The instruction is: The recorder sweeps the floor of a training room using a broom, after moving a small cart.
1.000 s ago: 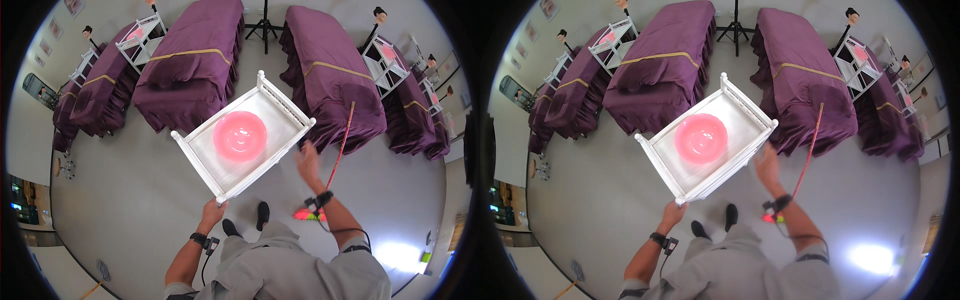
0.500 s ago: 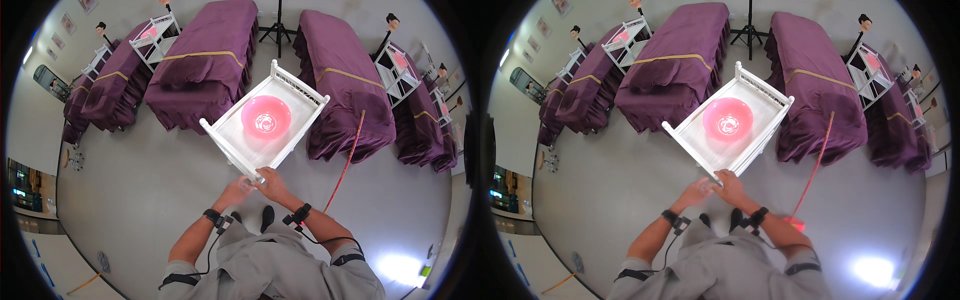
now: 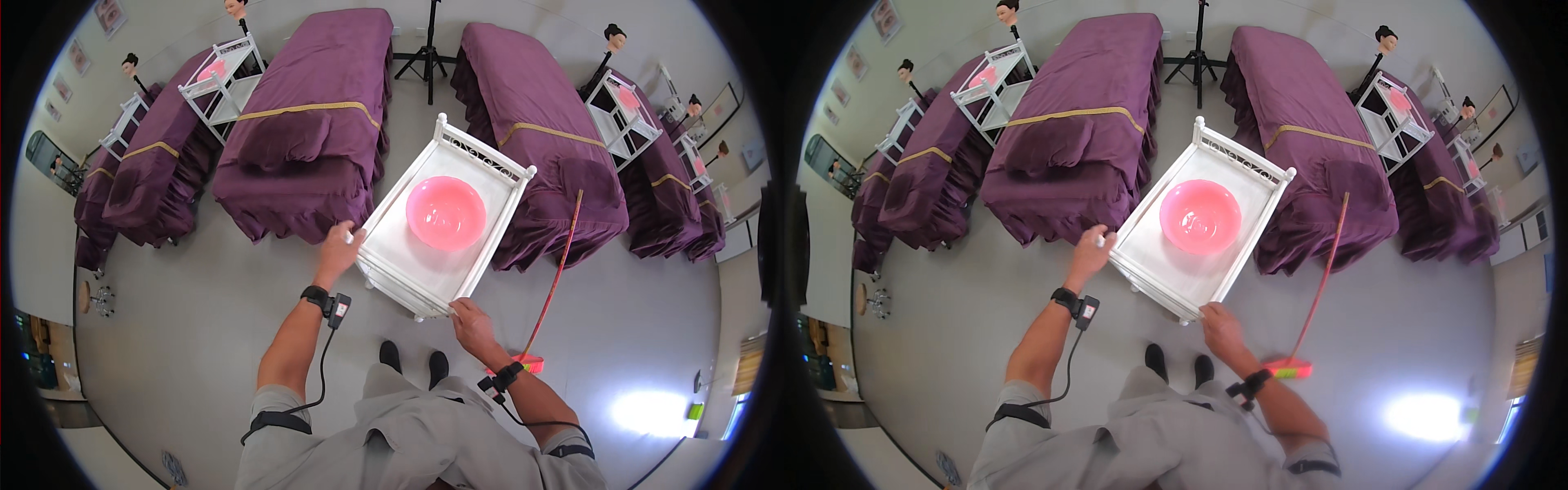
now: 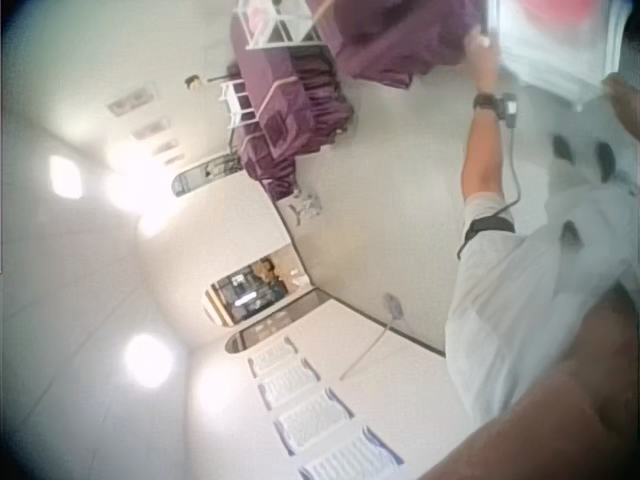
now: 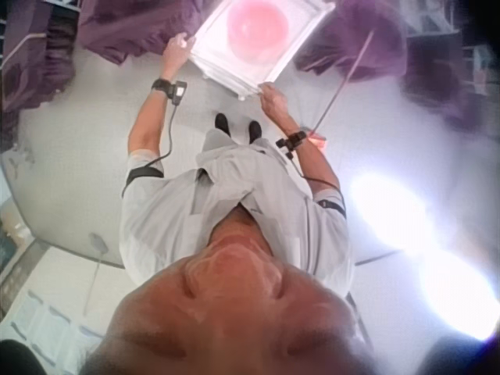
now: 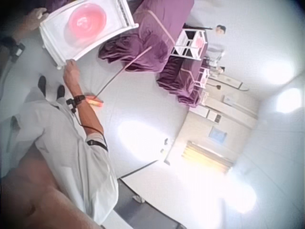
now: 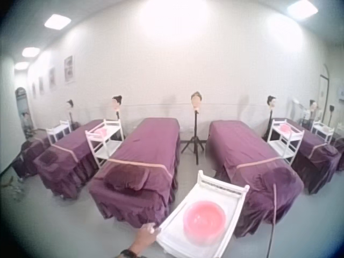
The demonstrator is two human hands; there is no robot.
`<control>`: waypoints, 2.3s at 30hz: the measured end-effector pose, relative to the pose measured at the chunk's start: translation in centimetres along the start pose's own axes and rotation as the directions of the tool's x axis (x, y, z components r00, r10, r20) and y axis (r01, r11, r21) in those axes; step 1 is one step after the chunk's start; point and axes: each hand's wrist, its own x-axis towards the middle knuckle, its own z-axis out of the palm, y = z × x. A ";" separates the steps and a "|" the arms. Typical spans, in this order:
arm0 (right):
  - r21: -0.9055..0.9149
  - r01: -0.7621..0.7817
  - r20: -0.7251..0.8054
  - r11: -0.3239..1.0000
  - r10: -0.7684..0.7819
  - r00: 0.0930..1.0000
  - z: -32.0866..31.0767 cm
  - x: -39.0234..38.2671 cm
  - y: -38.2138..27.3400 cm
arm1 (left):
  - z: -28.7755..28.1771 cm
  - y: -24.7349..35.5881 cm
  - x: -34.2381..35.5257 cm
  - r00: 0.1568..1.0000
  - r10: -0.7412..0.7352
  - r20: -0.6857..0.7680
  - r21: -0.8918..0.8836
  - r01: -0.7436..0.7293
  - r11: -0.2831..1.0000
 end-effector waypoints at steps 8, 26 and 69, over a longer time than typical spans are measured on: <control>-0.005 -0.155 -0.171 0.988 0.151 0.974 1.2 -0.4 5.7 | 5.0 -1.2 -1.1 0.968 0.196 0.159 -0.106 -0.181 0.978; -0.094 -0.252 -0.400 0.963 0.196 0.895 -2.5 15.2 24.6 | 19.4 1.4 1.8 0.961 0.276 0.000 -0.111 -0.275 0.955; -0.163 -0.078 -0.287 0.984 0.029 0.957 -13.7 73.8 27.6 | 25.0 8.4 65.3 0.985 -0.005 0.172 0.012 0.003 1.000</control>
